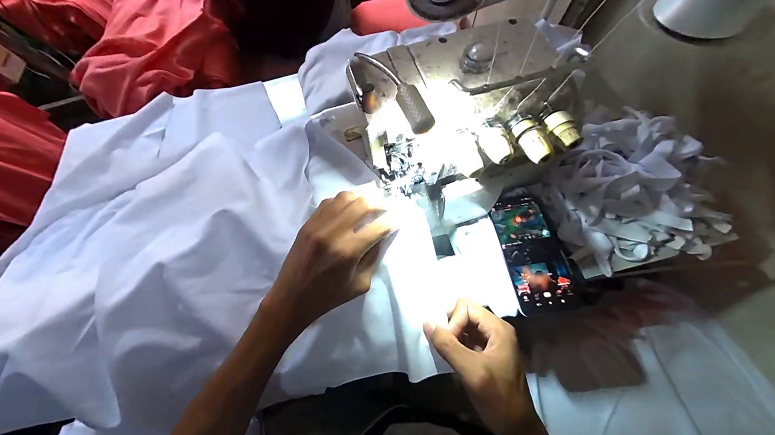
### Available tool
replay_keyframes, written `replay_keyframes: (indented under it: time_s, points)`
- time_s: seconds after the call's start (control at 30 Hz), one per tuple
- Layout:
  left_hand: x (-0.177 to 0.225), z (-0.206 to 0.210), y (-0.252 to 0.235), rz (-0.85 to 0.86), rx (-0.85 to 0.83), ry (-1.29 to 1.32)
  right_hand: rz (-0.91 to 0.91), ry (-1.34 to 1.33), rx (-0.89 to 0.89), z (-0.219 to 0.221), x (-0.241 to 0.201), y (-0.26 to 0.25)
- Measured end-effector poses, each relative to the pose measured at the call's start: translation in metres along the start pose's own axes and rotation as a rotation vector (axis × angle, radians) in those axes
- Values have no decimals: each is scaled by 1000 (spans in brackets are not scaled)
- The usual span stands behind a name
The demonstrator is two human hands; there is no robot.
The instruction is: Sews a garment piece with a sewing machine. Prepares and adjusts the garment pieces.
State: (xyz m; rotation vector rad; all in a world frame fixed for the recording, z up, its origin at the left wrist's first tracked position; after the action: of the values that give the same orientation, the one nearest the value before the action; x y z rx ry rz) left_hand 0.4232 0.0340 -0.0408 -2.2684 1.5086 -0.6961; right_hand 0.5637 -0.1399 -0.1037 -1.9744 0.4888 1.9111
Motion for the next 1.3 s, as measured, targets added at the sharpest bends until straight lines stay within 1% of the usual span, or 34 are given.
replay_keyframes:
  time_s: [0.17,0.4,0.53,0.67,0.8,0.9,0.97,1.0,1.03,1.07,1.1,1.13,1.2,1.23,1.27,1.3]
  points:
    - [-3,0,9,-40,-13,20,-27,-136,-4,0,1,-2]
    - [-12,-5,3,-27,-26,49,-43,-171,-13,3,-3,-14]
    - [-20,-8,-1,-12,-46,60,-57,-214,-42,5,-4,-23]
    - [-20,-9,-2,-19,-60,48,-41,-203,-72,3,-4,-26]
    - [-20,-9,-2,-1,-76,41,9,-60,-80,-4,-1,-19]
    - [-16,-9,2,-19,-100,-45,30,62,-102,-11,2,-11]
    - [-5,-14,10,-60,-53,-107,25,123,-103,-13,4,-7]
    - [5,-18,16,-91,-1,-91,19,147,-100,-14,4,-6]
    - [19,-23,24,-137,56,-23,12,170,-99,-15,5,-5]
    - [37,-27,32,-197,106,108,5,193,-99,-15,5,-5]
    - [54,-28,42,-262,121,285,0,214,-102,-15,6,-5]
    - [70,-24,54,-331,71,493,4,229,-109,-15,6,-5]
    - [92,-3,80,-448,-179,904,31,237,-116,-15,5,-7]
    - [98,13,93,-502,-310,1069,48,232,-120,-15,4,-8]
    - [103,30,106,-579,-384,1212,64,230,-123,-15,3,-8]
    - [108,45,117,-683,-376,1325,74,225,-120,-15,2,-8]
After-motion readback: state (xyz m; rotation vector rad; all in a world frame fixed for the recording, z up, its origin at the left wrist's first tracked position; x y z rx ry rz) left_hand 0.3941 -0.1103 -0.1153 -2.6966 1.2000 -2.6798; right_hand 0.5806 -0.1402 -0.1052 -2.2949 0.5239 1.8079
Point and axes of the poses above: each hand's wrist, its own y-axis away from the middle knuckle, its own z-axis out of the palm, x = y × z, the point moved 3 cm from there along -y, towards the middle knuckle, and after that the axes turned 1 degree about -z, right-handed, at the moved point
